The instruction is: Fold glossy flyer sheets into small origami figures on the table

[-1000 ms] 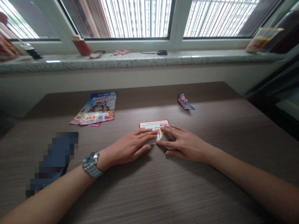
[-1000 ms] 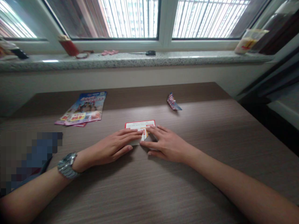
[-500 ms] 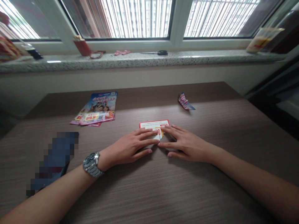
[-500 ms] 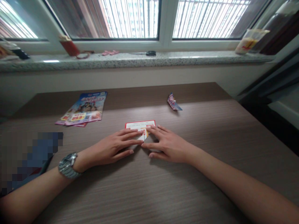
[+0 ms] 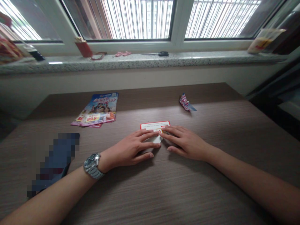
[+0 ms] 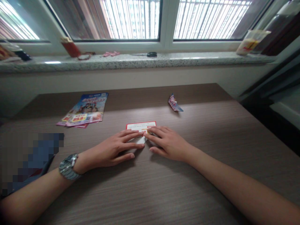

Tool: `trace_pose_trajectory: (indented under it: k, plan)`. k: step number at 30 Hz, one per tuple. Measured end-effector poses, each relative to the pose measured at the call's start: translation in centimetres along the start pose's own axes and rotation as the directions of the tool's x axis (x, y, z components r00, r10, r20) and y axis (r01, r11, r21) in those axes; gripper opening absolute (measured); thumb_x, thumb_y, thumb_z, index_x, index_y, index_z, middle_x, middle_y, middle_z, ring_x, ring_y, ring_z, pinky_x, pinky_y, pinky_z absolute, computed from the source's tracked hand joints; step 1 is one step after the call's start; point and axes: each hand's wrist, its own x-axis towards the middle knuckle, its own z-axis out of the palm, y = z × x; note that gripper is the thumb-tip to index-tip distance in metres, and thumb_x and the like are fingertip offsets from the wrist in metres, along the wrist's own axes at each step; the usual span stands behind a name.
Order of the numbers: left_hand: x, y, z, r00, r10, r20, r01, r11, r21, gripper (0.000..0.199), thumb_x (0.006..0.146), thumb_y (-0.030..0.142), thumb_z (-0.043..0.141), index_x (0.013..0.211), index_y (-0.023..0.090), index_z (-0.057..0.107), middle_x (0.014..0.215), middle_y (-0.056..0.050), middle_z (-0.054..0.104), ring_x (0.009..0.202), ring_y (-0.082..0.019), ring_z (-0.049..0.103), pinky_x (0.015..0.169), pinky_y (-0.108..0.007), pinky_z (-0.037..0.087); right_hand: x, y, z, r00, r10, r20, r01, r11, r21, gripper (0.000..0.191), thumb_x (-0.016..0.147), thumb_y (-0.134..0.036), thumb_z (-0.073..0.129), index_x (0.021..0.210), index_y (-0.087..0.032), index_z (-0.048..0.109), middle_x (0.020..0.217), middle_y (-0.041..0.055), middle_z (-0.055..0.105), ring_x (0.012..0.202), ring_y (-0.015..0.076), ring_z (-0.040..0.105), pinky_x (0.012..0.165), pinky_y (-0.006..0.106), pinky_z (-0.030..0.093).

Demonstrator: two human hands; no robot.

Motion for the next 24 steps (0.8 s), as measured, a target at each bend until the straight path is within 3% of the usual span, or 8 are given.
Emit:
trace_pose_trajectory:
  k: [10, 24]
  plan:
    - [0.08, 0.26, -0.06, 1.0, -0.008, -0.028, 0.008, 1.0, -0.019, 0.044, 0.103, 0.041, 0.056, 0.146, 0.032, 0.056, 0.166, -0.007, 0.035, 0.149, -0.031, 0.038, 0.12, -0.054, 0.039, 0.24, -0.18, 0.24, 1.0, -0.028, 0.015, 0.027, 0.999, 0.031, 0.056, 0.105, -0.042, 0.051, 0.155, -0.017, 0.045, 0.157, 0.015, 0.049, 0.146, 0.0305, 0.045, 0.119, 0.053, 0.039]
    - [0.18, -0.25, 0.4, 0.987, 0.081, -0.136, -0.081, 0.997, 0.006, 0.045, 0.1, 0.03, 0.061, 0.145, 0.029, 0.058, 0.156, -0.011, 0.049, 0.143, -0.031, 0.047, 0.117, -0.053, 0.044, 0.32, 0.01, 0.15, 1.0, -0.031, 0.004, 0.03, 0.997, 0.075, 0.055, 0.105, -0.04, 0.052, 0.155, -0.019, 0.045, 0.157, 0.0134, 0.049, 0.145, 0.0301, 0.046, 0.119, 0.053, 0.04]
